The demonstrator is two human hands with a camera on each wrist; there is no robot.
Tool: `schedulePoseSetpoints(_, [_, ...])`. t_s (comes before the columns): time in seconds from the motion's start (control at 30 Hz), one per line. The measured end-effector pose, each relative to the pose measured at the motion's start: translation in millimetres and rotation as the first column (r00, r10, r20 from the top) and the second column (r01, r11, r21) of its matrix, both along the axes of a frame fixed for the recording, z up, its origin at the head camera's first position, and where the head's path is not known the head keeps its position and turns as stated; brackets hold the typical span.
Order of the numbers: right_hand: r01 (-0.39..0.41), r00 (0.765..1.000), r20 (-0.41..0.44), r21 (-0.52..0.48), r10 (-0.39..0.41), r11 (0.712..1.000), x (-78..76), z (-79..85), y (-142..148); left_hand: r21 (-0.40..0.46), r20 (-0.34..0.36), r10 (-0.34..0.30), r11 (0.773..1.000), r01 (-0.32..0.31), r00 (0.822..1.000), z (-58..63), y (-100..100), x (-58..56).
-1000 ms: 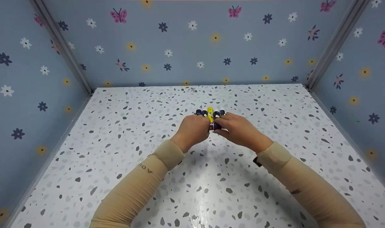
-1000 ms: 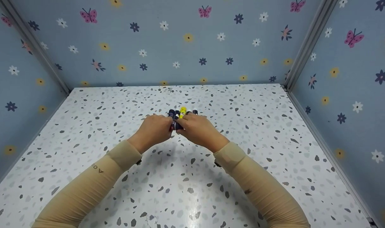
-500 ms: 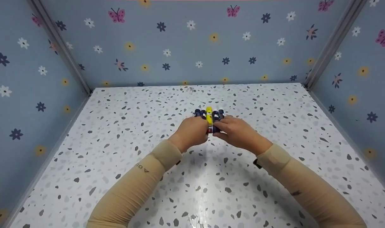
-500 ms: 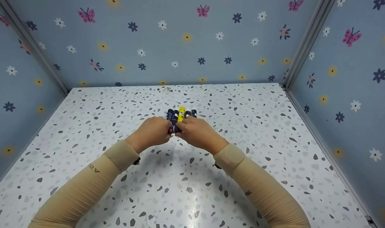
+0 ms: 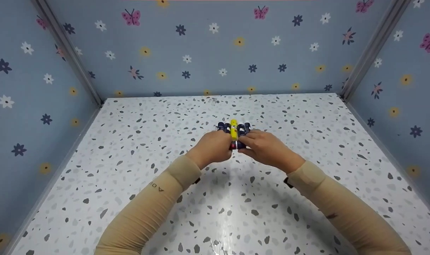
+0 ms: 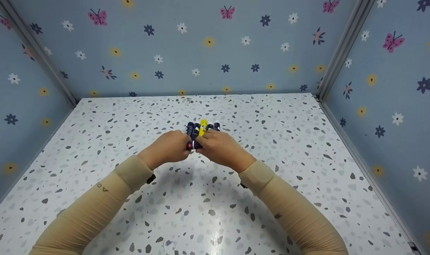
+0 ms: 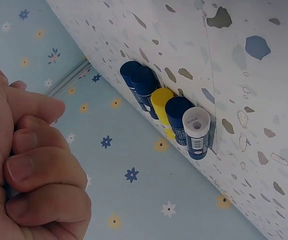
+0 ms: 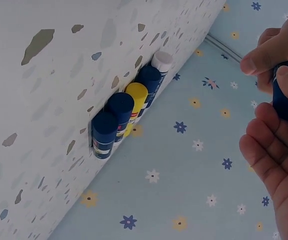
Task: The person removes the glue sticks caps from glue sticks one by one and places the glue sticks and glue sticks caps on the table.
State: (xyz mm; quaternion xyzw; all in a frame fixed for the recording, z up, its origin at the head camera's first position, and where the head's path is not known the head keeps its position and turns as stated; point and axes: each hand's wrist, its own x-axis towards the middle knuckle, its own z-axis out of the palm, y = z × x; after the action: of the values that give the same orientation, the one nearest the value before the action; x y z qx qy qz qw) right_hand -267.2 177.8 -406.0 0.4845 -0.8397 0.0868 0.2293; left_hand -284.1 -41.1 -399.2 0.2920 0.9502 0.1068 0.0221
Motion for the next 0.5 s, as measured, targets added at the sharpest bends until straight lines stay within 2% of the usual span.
schedulePoseSetpoints(0.3, [-0.015,0.998,-0.056,-0.015,0.014,1.0,-1.2,-0.8,1.1,0.007,0.065,0.015,1.0,-0.015,0.998,4.8,-2.6,0.7])
schedulePoseSetpoints(0.5, [-0.024,0.998,-0.056,-0.032,0.022,0.999,-1.8,-1.4,3.2,0.026,0.056,0.002,1.0,-0.003,0.998,3.8,-3.3,0.5])
